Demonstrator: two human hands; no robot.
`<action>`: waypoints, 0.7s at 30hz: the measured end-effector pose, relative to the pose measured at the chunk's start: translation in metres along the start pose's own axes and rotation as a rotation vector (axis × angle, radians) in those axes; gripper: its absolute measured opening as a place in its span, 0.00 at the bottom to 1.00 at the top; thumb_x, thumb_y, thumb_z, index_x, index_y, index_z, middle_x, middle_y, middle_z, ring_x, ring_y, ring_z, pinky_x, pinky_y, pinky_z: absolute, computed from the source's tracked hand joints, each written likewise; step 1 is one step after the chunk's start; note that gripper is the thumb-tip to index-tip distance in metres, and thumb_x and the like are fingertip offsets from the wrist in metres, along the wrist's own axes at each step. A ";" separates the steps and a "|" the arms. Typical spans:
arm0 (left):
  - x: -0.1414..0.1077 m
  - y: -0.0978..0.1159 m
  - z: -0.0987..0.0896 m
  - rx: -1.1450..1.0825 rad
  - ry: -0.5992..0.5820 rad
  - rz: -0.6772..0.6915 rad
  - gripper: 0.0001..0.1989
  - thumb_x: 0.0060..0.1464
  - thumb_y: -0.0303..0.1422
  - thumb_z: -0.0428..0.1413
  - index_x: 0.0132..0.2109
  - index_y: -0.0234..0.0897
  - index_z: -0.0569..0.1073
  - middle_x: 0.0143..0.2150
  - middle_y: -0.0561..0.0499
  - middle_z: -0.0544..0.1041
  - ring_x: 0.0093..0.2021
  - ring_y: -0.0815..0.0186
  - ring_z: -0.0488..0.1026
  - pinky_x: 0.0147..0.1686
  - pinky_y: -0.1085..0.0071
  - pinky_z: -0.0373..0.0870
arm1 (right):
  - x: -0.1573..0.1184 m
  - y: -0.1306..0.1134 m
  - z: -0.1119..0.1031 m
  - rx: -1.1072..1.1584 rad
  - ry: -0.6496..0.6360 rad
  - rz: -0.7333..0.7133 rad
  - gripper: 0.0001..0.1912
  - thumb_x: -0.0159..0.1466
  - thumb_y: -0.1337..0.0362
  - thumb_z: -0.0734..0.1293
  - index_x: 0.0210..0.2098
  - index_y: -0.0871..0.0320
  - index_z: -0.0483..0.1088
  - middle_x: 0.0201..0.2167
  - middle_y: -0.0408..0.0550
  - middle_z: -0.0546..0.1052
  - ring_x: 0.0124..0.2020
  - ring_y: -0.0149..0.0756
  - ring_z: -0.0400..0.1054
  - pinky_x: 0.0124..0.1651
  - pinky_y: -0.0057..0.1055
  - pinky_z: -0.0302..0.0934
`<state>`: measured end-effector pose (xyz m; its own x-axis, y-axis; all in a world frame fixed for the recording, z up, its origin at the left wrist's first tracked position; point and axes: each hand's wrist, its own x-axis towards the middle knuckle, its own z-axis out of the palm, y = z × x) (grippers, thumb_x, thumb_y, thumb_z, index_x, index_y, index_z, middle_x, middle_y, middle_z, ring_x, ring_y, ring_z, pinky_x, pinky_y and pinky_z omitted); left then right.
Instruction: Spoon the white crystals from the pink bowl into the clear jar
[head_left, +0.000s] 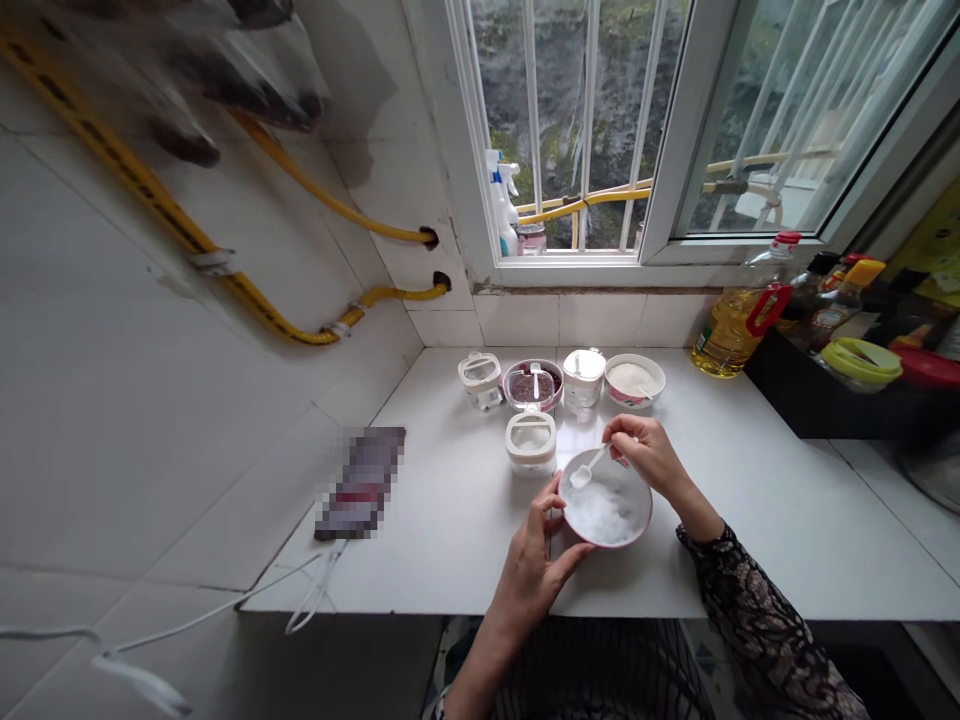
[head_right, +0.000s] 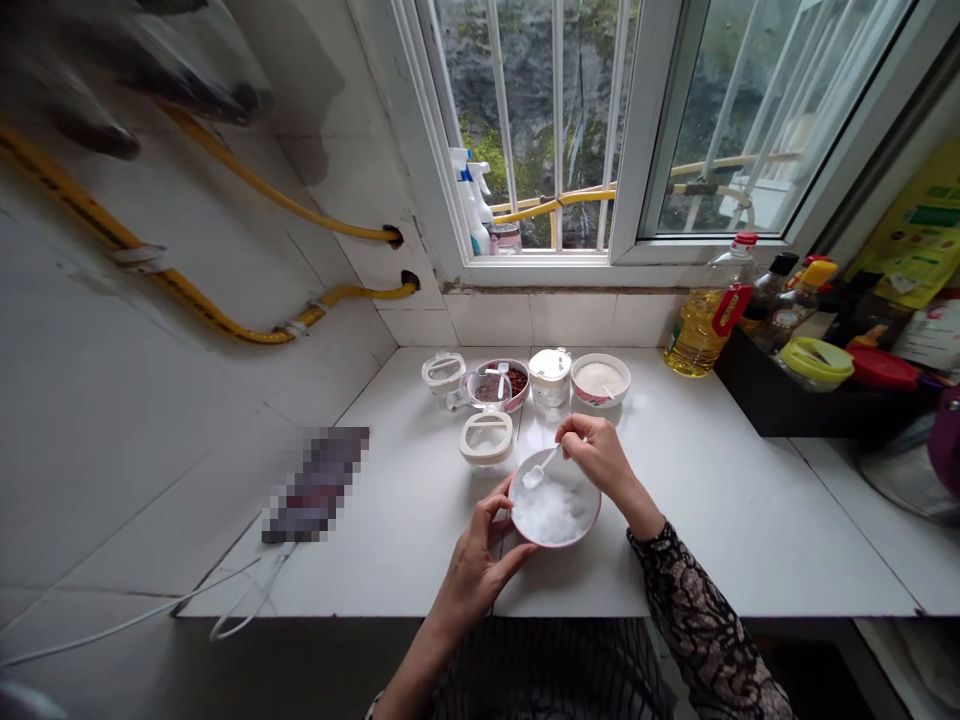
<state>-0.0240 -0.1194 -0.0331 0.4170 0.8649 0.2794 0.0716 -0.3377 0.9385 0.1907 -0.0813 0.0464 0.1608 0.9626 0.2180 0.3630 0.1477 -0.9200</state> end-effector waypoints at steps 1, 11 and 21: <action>0.000 0.000 0.000 -0.001 -0.001 0.002 0.17 0.57 0.36 0.63 0.48 0.41 0.65 0.69 0.36 0.65 0.62 0.53 0.74 0.54 0.57 0.78 | 0.001 0.000 0.000 0.042 0.000 0.032 0.08 0.50 0.64 0.61 0.22 0.57 0.72 0.15 0.41 0.70 0.19 0.30 0.62 0.24 0.27 0.57; 0.001 0.001 0.000 -0.009 0.003 0.022 0.16 0.57 0.35 0.62 0.48 0.42 0.65 0.69 0.37 0.65 0.62 0.54 0.74 0.55 0.57 0.78 | 0.004 0.002 -0.001 0.254 0.019 0.187 0.07 0.47 0.62 0.64 0.21 0.58 0.72 0.13 0.40 0.69 0.17 0.30 0.60 0.20 0.27 0.55; 0.001 0.001 0.001 -0.020 -0.006 -0.004 0.17 0.56 0.37 0.63 0.48 0.42 0.64 0.69 0.36 0.65 0.53 0.56 0.80 0.51 0.58 0.79 | 0.006 -0.003 0.014 0.244 0.069 -0.010 0.09 0.58 0.59 0.67 0.32 0.58 0.75 0.24 0.46 0.79 0.27 0.36 0.72 0.34 0.34 0.67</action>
<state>-0.0228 -0.1190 -0.0324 0.4221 0.8641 0.2742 0.0549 -0.3263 0.9437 0.1781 -0.0728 0.0457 0.2240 0.9442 0.2415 0.1336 0.2157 -0.9673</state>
